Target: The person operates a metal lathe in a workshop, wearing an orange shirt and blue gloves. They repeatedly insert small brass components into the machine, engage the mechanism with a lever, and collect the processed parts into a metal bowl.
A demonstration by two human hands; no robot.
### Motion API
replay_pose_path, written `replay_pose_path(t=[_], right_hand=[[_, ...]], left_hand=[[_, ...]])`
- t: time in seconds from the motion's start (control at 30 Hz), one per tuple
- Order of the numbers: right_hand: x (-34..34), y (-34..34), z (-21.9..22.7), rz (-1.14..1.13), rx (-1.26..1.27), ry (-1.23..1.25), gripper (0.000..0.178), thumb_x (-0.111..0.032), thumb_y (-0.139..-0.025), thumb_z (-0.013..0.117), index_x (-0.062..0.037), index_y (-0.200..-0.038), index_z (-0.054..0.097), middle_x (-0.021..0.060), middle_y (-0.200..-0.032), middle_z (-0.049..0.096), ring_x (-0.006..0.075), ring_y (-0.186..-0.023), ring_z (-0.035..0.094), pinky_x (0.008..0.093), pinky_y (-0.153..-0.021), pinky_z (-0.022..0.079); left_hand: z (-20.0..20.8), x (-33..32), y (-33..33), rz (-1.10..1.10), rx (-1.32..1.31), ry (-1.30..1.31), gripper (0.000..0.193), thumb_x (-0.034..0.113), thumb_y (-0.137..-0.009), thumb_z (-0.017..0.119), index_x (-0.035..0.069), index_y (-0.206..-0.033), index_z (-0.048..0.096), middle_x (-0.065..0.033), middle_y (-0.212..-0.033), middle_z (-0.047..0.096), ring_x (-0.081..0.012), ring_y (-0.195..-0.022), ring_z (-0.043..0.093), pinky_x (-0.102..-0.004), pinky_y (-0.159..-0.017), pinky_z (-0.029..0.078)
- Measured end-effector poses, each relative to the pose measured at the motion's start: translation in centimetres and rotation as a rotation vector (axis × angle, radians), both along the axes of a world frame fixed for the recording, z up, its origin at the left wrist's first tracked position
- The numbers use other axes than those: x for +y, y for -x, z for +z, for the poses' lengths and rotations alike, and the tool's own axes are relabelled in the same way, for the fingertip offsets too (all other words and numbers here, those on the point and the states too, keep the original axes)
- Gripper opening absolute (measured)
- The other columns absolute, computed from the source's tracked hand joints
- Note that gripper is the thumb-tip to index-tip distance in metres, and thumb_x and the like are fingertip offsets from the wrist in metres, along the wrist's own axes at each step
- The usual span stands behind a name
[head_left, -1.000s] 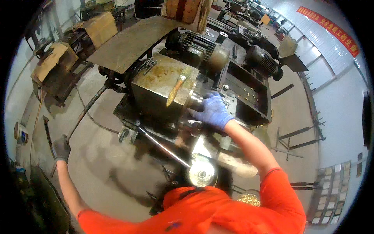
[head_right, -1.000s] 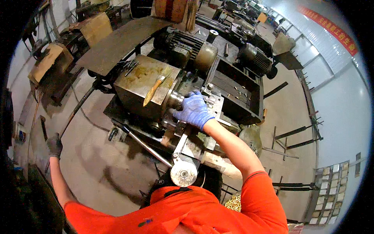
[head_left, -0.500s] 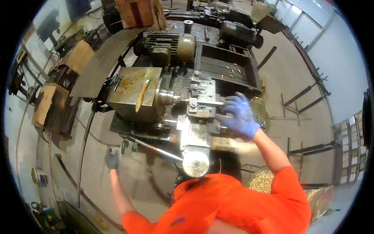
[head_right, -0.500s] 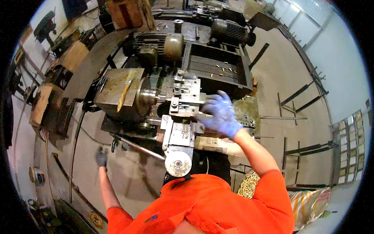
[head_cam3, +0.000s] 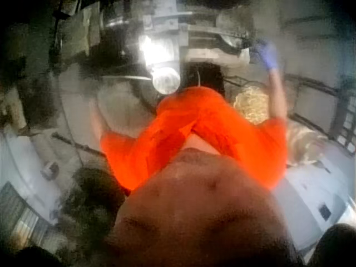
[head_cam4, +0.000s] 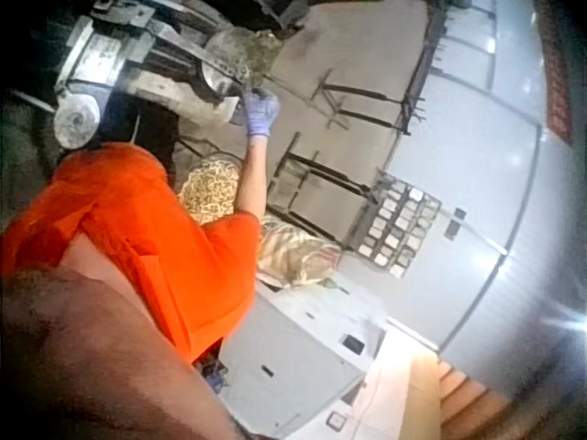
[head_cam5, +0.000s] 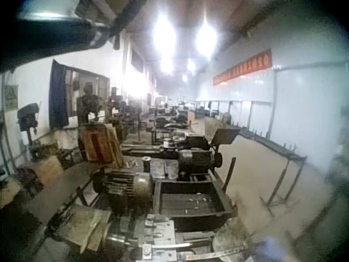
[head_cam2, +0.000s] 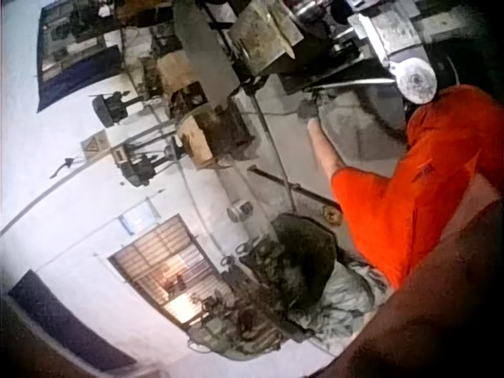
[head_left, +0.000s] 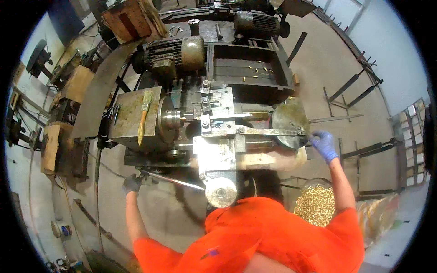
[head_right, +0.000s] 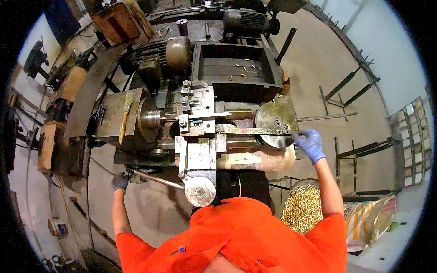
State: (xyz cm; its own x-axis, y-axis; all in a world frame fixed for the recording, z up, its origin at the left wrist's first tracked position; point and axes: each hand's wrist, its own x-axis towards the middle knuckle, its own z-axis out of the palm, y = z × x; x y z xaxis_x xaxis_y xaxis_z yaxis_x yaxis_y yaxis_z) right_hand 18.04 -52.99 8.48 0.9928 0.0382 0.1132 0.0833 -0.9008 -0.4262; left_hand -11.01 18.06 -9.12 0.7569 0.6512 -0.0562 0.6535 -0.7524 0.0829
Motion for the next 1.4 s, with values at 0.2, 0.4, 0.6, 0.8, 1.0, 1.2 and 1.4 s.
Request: replay_pose_path(t=[0.2, 0.4, 0.6, 0.8, 1.0, 1.2, 1.4], right_hand=[[-7.0, -7.2, -2.6, 0.108, -0.118, 0.524, 0.056, -0.036, -0.070, 0.068, -0.0118, -0.119, 0.057, 0.0124, -0.122, 0.056, 0.0292, -0.107, 0.055, 0.0386, -0.090, 0.043], [-11.9, -12.4, -4.9, -0.041, 0.092, 0.667, 0.046, -0.038, -0.068, 0.066, -0.0082, -0.104, 0.060, 0.0152, -0.106, 0.061, 0.0322, -0.099, 0.057, 0.0403, -0.086, 0.045], [-22.1, -6.9, -5.7, -0.347, 0.325, 0.748, 0.036, -0.038, -0.075, 0.057, -0.0068, -0.089, 0.068, 0.0196, -0.095, 0.064, 0.0373, -0.089, 0.062, 0.0442, -0.077, 0.049], [-27.4, 3.1, -7.8, -0.390, 0.161, 0.618, 0.029, -0.036, -0.073, 0.059, -0.0100, -0.086, 0.062, 0.0158, -0.088, 0.065, 0.0366, -0.084, 0.060, 0.0421, -0.074, 0.047], [-30.9, 9.3, -10.5, -0.439, 0.149, 0.403, 0.030, -0.035, -0.072, 0.061, -0.0092, -0.088, 0.063, 0.0169, -0.081, 0.064, 0.0378, -0.079, 0.060, 0.0446, -0.068, 0.047], [-31.8, 14.8, -10.7, -0.540, 0.287, 0.471, 0.033, -0.037, -0.072, 0.062, -0.0061, -0.083, 0.066, 0.0198, -0.080, 0.064, 0.0381, -0.076, 0.061, 0.0440, -0.069, 0.048], [-31.2, 18.8, -11.8, -0.565, 0.292, 0.556, 0.039, -0.037, -0.070, 0.067, -0.0017, -0.085, 0.064, 0.0239, -0.088, 0.063, 0.0399, -0.085, 0.060, 0.0444, -0.075, 0.047]], left_hand=[[6.4, -3.6, -3.4, 0.165, -0.588, 0.964, 0.025, 0.009, -0.078, 0.061, -0.002, -0.100, 0.063, -0.0084, -0.086, 0.063, -0.0128, -0.076, 0.059, -0.0292, -0.061, 0.050], [7.8, -8.4, -9.4, -0.060, -0.412, 0.257, 0.023, 0.019, -0.079, 0.064, 0.003, -0.096, 0.067, -0.0115, -0.083, 0.067, -0.0201, -0.074, 0.063, -0.0353, -0.064, 0.047], [10.7, -11.4, -7.6, 0.122, -0.508, 0.294, 0.026, 0.023, -0.077, 0.066, -0.001, -0.087, 0.067, -0.0169, -0.084, 0.066, -0.0288, -0.075, 0.062, -0.0361, -0.071, 0.047], [9.8, -10.4, -9.4, 0.202, -0.679, 0.378, 0.016, 0.013, -0.079, 0.061, -0.002, -0.085, 0.064, -0.0062, -0.071, 0.062, -0.0124, -0.059, 0.050, -0.0299, -0.056, 0.042], [5.0, -8.1, -9.0, 0.273, -0.950, 0.498, 0.015, 0.011, -0.084, 0.057, -0.002, -0.083, 0.065, -0.0025, -0.072, 0.061, -0.0127, -0.061, 0.053, -0.0278, -0.057, 0.044], [5.1, -8.3, -8.6, 0.288, -0.896, 0.393, 0.016, 0.010, -0.084, 0.057, -0.003, -0.086, 0.066, -0.0042, -0.074, 0.063, -0.0111, -0.061, 0.054, -0.0273, -0.056, 0.046], [6.0, -8.6, -8.6, 0.298, -0.854, 0.428, 0.015, 0.010, -0.083, 0.059, -0.003, -0.088, 0.066, -0.0052, -0.074, 0.064, -0.0125, -0.060, 0.055, -0.0282, -0.056, 0.047]])
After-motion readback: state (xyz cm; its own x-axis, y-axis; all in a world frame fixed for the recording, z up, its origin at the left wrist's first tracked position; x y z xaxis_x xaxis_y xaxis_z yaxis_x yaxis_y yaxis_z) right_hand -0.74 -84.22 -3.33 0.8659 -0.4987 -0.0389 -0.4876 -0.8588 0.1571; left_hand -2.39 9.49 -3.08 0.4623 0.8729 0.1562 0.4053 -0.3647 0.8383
